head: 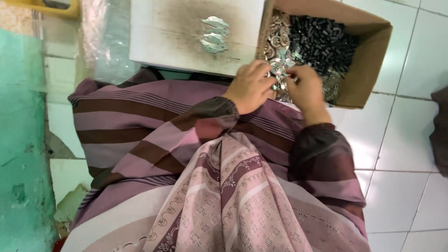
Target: The person picks up metal brackets from a cardboard box, wipes them with a green cloth, and places them inside a clear plastic bag one at a time before setting the bag down.
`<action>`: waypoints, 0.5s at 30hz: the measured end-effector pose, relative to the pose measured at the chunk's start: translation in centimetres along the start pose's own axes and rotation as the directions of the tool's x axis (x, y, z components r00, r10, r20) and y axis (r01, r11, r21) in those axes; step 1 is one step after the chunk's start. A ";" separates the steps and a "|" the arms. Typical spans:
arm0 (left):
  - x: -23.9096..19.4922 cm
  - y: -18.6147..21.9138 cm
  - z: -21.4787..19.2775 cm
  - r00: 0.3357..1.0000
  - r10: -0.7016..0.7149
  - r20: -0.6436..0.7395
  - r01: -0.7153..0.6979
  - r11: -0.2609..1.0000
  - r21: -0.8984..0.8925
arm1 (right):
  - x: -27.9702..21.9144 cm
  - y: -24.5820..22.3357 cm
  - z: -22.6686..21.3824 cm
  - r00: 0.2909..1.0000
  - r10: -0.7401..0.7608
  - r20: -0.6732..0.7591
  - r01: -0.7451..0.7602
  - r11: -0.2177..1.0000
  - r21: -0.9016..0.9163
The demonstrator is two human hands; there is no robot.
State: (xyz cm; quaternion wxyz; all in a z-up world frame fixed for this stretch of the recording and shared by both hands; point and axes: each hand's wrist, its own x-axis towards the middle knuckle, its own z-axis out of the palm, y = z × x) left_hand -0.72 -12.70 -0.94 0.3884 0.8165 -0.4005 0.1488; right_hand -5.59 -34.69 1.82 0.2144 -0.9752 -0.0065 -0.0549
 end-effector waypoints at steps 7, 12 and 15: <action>2.0 4.3 6.8 0.961 0.023 0.275 -0.032 0.999 0.029 | -2.7 10.6 -3.2 0.852 0.491 0.181 -0.466 0.870 -0.164; 2.9 4.2 9.0 0.776 -0.049 0.628 0.043 0.999 0.026 | -2.5 13.0 -0.1 0.667 0.590 0.455 -0.449 0.806 -0.386; 4.4 3.4 8.9 0.686 -0.075 0.723 0.176 0.982 -0.065 | -1.0 12.2 0.0 0.620 0.600 0.506 -0.428 0.799 -0.423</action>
